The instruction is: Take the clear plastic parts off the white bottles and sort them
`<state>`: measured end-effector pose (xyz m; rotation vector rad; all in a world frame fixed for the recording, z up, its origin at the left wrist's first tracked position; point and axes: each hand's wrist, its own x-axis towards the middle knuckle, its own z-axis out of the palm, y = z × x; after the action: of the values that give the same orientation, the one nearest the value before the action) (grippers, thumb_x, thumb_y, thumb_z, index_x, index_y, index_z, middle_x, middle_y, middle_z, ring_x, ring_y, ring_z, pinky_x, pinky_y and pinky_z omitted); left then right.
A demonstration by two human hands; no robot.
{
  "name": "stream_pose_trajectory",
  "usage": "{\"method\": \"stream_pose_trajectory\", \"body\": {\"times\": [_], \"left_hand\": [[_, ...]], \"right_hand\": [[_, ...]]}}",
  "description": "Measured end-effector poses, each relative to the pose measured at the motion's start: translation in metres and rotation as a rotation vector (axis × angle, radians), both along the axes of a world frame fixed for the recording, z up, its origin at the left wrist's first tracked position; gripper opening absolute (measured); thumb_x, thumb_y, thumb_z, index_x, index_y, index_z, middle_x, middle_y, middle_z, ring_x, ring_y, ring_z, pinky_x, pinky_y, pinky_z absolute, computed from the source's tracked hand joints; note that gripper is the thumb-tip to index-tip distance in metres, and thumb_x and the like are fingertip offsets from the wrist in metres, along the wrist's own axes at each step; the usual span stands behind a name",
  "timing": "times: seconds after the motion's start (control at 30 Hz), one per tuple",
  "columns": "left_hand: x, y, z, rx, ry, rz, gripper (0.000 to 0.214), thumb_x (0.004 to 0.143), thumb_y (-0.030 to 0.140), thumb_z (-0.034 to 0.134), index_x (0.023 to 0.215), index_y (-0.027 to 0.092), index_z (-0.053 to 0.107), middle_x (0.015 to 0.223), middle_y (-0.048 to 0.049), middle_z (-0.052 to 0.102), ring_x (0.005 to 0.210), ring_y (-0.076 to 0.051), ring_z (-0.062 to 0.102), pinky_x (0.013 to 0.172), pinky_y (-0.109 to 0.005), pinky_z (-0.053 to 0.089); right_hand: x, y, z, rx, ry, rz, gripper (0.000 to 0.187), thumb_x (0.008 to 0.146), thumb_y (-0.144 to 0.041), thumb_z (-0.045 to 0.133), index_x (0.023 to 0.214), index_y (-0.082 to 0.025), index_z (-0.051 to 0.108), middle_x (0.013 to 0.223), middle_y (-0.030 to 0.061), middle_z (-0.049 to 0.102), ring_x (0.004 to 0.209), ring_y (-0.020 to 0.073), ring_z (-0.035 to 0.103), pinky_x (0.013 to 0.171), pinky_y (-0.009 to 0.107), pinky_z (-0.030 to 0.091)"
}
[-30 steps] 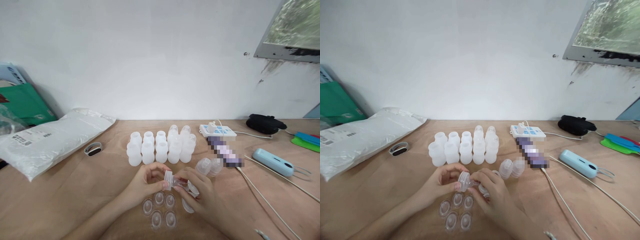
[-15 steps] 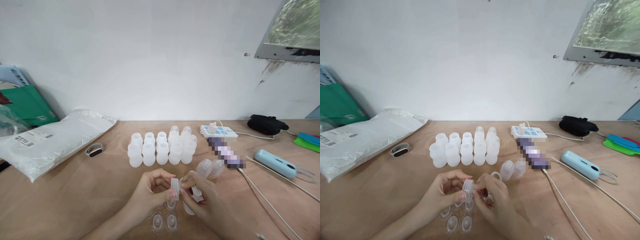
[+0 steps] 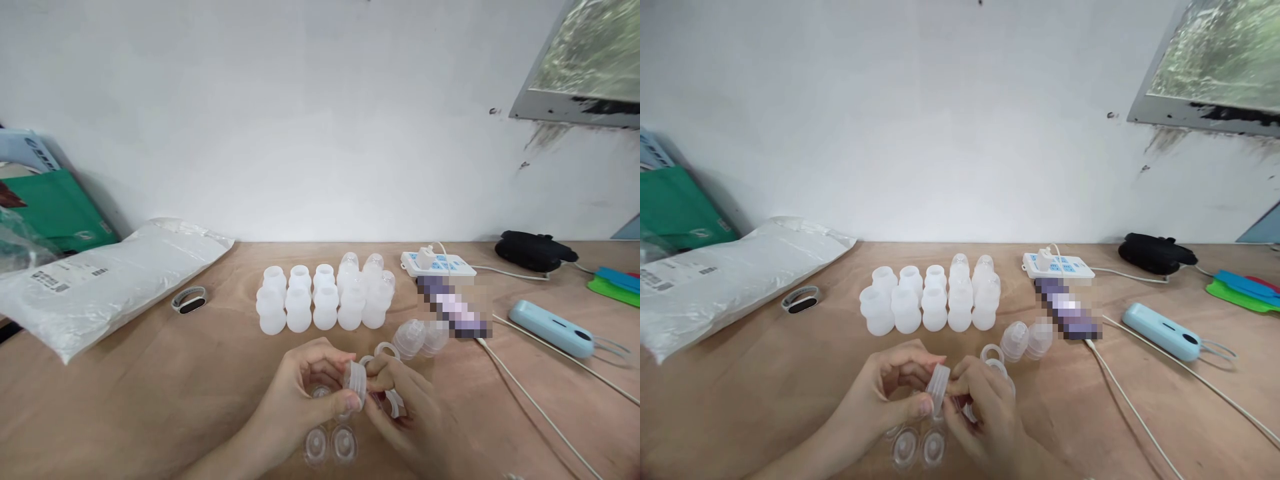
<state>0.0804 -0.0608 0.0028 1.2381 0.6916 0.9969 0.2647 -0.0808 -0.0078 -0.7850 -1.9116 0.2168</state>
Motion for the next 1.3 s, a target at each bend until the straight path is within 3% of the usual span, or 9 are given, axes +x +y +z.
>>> {"method": "stream_pose_trajectory", "body": {"times": [0.27, 0.43, 0.7, 0.9, 1.0, 1.1, 1.17, 1.3], "left_hand": [[-0.002, 0.005, -0.001, -0.06, -0.094, -0.042, 0.045, 0.067, 0.043, 0.09, 0.1, 0.02, 0.069, 0.086, -0.001, 0.074, 0.075, -0.013, 0.067, 0.068, -0.023, 0.052], [-0.004, 0.008, 0.002, -0.059, -0.051, -0.029, 0.032, 0.078, 0.043, 0.082, 0.088, 0.018, 0.064, 0.101, -0.0058, 0.073, 0.086, -0.017, 0.067, 0.071, -0.024, 0.052], [-0.002, 0.008, -0.001, 0.048, 0.067, 0.023, 0.028, 0.077, 0.047, 0.08, 0.083, 0.019, 0.077, 0.105, -0.005, 0.062, 0.094, -0.02, 0.06, 0.079, -0.028, 0.049], [-0.002, 0.007, 0.006, -0.036, 0.067, -0.026, 0.03, 0.077, 0.049, 0.077, 0.078, 0.02, 0.079, 0.105, -0.0057, 0.057, 0.086, -0.019, 0.056, 0.066, -0.026, 0.05], [-0.002, 0.007, 0.007, -0.07, 0.059, -0.007, 0.026, 0.076, 0.047, 0.079, 0.08, 0.021, 0.079, 0.107, -0.0056, 0.057, 0.089, -0.02, 0.057, 0.065, -0.025, 0.051], [0.0, 0.005, 0.007, 0.002, 0.089, -0.014, 0.02, 0.078, 0.04, 0.078, 0.077, 0.02, 0.077, 0.105, -0.0052, 0.058, 0.095, -0.022, 0.059, 0.078, -0.029, 0.051], [0.001, 0.003, 0.007, 0.061, 0.126, -0.012, 0.017, 0.08, 0.034, 0.074, 0.073, 0.018, 0.074, 0.104, -0.0049, 0.059, 0.094, -0.021, 0.059, 0.082, -0.03, 0.049], [0.002, -0.001, 0.009, 0.162, 0.251, -0.018, 0.014, 0.081, 0.024, 0.065, 0.069, 0.018, 0.065, 0.101, -0.0039, 0.057, 0.085, -0.018, 0.057, 0.072, -0.026, 0.045]], "right_hand": [[0.004, 0.001, 0.008, -0.076, 0.004, -0.037, 0.016, 0.089, -0.013, 0.057, 0.082, -0.024, 0.049, 0.066, -0.0029, 0.059, 0.052, 0.0116, 0.056, 0.047, 0.019, 0.046], [0.005, 0.001, 0.015, -0.086, -0.032, -0.094, 0.018, 0.091, -0.015, 0.057, 0.076, -0.023, 0.052, 0.058, -0.0046, 0.056, 0.047, 0.0106, 0.053, 0.043, 0.018, 0.043], [0.003, 0.002, 0.012, -0.034, -0.007, -0.138, 0.013, 0.091, -0.012, 0.057, 0.082, -0.022, 0.055, 0.062, -0.0034, 0.059, 0.049, 0.0112, 0.056, 0.045, 0.019, 0.043], [0.001, 0.003, 0.011, -0.043, -0.013, -0.055, 0.015, 0.09, -0.006, 0.055, 0.092, -0.021, 0.058, 0.073, -0.0002, 0.065, 0.06, 0.0121, 0.062, 0.055, 0.019, 0.05], [0.001, 0.003, 0.011, -0.07, -0.034, -0.026, 0.016, 0.09, -0.007, 0.053, 0.096, -0.022, 0.056, 0.081, 0.0024, 0.066, 0.069, 0.0144, 0.065, 0.061, 0.022, 0.053], [0.001, 0.002, 0.009, -0.105, -0.078, -0.048, 0.013, 0.09, -0.019, 0.059, 0.101, -0.022, 0.054, 0.085, 0.0035, 0.065, 0.071, 0.0171, 0.064, 0.06, 0.026, 0.055], [0.001, 0.002, 0.005, -0.11, -0.137, -0.065, 0.021, 0.091, -0.027, 0.062, 0.11, -0.022, 0.054, 0.091, 0.0053, 0.066, 0.074, 0.0193, 0.066, 0.062, 0.029, 0.056], [0.002, 0.002, 0.001, -0.038, -0.224, -0.061, 0.027, 0.093, -0.032, 0.062, 0.117, -0.023, 0.053, 0.099, 0.0082, 0.068, 0.083, 0.0221, 0.069, 0.067, 0.032, 0.057]]}}
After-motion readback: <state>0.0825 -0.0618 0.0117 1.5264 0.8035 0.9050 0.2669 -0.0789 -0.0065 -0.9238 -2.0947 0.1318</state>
